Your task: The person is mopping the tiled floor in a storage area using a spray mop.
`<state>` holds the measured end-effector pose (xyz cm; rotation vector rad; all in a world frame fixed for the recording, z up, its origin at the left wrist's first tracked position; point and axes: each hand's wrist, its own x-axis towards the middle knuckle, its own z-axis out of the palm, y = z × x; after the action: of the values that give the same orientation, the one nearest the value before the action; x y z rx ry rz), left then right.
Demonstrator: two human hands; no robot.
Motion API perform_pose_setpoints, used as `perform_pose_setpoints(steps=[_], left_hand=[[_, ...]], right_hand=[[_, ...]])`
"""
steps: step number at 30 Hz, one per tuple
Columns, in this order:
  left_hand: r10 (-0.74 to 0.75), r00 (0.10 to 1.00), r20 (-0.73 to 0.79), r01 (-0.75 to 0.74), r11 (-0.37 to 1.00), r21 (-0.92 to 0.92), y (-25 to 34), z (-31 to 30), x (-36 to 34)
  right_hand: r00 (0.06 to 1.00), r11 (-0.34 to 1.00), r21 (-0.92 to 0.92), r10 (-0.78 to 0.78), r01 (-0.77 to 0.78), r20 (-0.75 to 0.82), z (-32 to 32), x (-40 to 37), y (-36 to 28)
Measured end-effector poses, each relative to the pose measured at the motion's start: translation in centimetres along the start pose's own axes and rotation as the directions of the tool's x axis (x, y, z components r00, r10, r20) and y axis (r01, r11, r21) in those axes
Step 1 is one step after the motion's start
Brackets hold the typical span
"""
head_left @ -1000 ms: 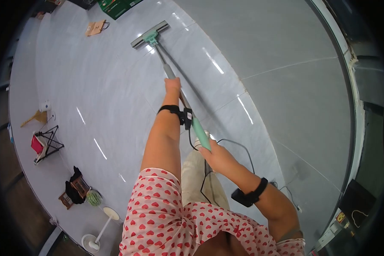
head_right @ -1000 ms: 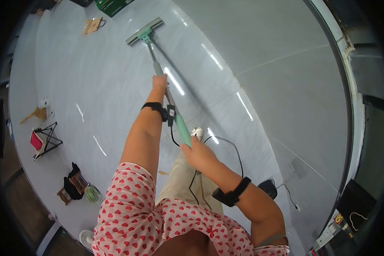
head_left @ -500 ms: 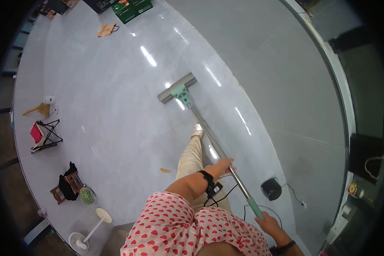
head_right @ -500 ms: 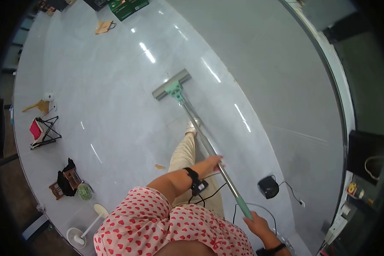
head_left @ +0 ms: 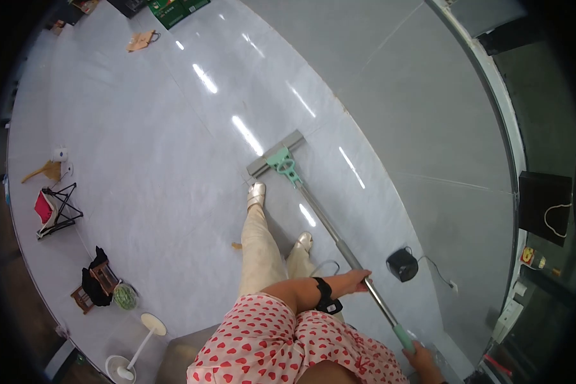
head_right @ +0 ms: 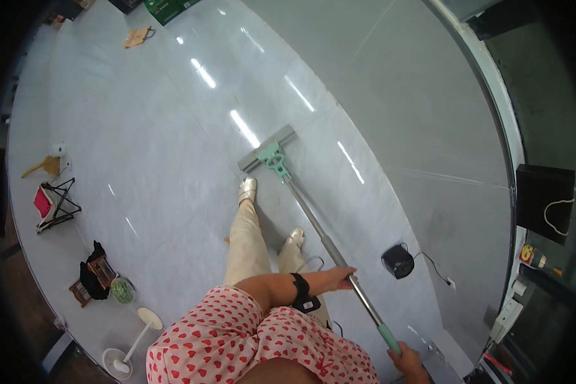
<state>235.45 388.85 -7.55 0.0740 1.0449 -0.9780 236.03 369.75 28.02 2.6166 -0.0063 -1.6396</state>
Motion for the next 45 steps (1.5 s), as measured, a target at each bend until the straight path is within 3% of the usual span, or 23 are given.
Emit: perform_pose_setpoints(steps=[4, 9, 15, 16, 18, 19, 21, 23, 25, 28, 29, 32, 35, 37, 39, 40, 43, 45], left_hand=[[0.109, 0.993, -0.044, -0.105, 0.991, 0.078, 6.7, -0.8, -4.9], [0.292, 0.945, -0.145, -0.293, 0.956, 0.015, 18.7, -6.8, -11.0], [0.583, 0.769, -0.264, -0.578, 0.809, 0.103, 36.0, -15.7, -20.7], [0.644, 0.712, -0.28, -0.66, 0.75, 0.045, 39.0, -18.0, -21.1], [0.728, 0.627, -0.276, -0.735, 0.671, 0.097, 44.5, -20.8, -24.8], [0.725, 0.582, -0.368, -0.748, 0.655, 0.107, 47.1, -22.2, -26.1], [0.828, 0.397, -0.397, -0.842, 0.5, 0.201, 51.1, -24.3, -29.2], [0.808, 0.259, -0.53, -0.879, 0.424, 0.216, 52.9, -24.2, -32.4], [0.783, 0.216, -0.583, -0.884, 0.41, 0.224, 53.5, -23.1, -36.3], [0.84, -0.076, -0.537, -0.769, 0.293, 0.568, 55.4, -25.9, -36.0], [0.855, -0.207, -0.476, -0.572, 0.289, 0.768, 56.2, -27.7, -34.9], [0.851, -0.126, -0.511, -0.384, 0.433, 0.816, 52.3, -23.3, -37.1], [0.81, -0.04, -0.584, -0.479, 0.498, 0.723, 50.4, -26.7, -29.5], [0.722, 0.2, -0.663, -0.784, 0.523, 0.334, 44.8, -24.1, -26.4], [0.742, 0.472, -0.476, -0.791, 0.595, 0.143, 38.8, -24.9, -20.2], [0.744, 0.511, -0.431, -0.806, 0.588, 0.059, 34.7, -23.6, -18.1], [0.547, 0.745, -0.383, -0.588, 0.809, 0.011, 22.3, -19.6, -14.0], [0.417, 0.883, -0.217, -0.385, 0.906, 0.174, 14.1, -18.1, -11.6]], right_hand=[[0.998, 0.998, -0.01, -0.061, 0.061, -0.003, -2.3, 3.2, -5.2], [0.993, 0.994, 0.029, -0.109, 0.108, 0.037, -3.8, 9.2, -17.9], [0.958, 0.963, 0.03, -0.269, 0.267, 0.097, -6.1, 16.9, -36.4], [0.949, 0.953, 0.041, -0.303, 0.301, 0.089, -6.1, 18.5, -39.4], [0.93, 0.934, 0.07, -0.355, 0.35, 0.092, -6.5, 20.7, -45.8], [0.922, 0.926, 0.087, -0.374, 0.367, 0.099, -6.9, 21.6, -49.3], [0.91, 0.924, 0.162, -0.374, 0.347, 0.179, -6.9, 23.4, -55.6], [0.902, 0.909, 0.205, -0.399, 0.364, 0.166, -7.0, 24.8, -61.6], [0.89, 0.885, 0.252, -0.434, 0.391, 0.143, -7.1, 25.8, -66.0], [0.867, 0.838, 0.375, -0.476, 0.396, 0.148, -6.6, 26.0, -67.9], [0.86, 0.82, 0.371, -0.501, 0.436, 0.095, -5.8, 25.7, -67.1], [0.848, 0.791, 0.361, -0.53, 0.494, 0.003, -3.4, 23.5, -62.3], [0.879, 0.826, 0.375, -0.474, 0.42, 0.06, -1.8, 19.6, -54.7], [0.911, 0.867, 0.363, -0.401, 0.341, 0.101, -0.5, 17.1, -48.7], [0.938, 0.897, 0.359, -0.322, 0.259, 0.127, 1.6, 14.8, -42.0], [0.949, 0.91, 0.345, -0.287, 0.229, 0.127, 2.9, 13.5, -38.6], [0.974, 0.941, 0.301, -0.197, 0.157, 0.109, 7.0, 8.9, -28.2], [0.982, 0.947, 0.296, -0.163, 0.127, 0.098, 10.1, 5.4, -20.5]])
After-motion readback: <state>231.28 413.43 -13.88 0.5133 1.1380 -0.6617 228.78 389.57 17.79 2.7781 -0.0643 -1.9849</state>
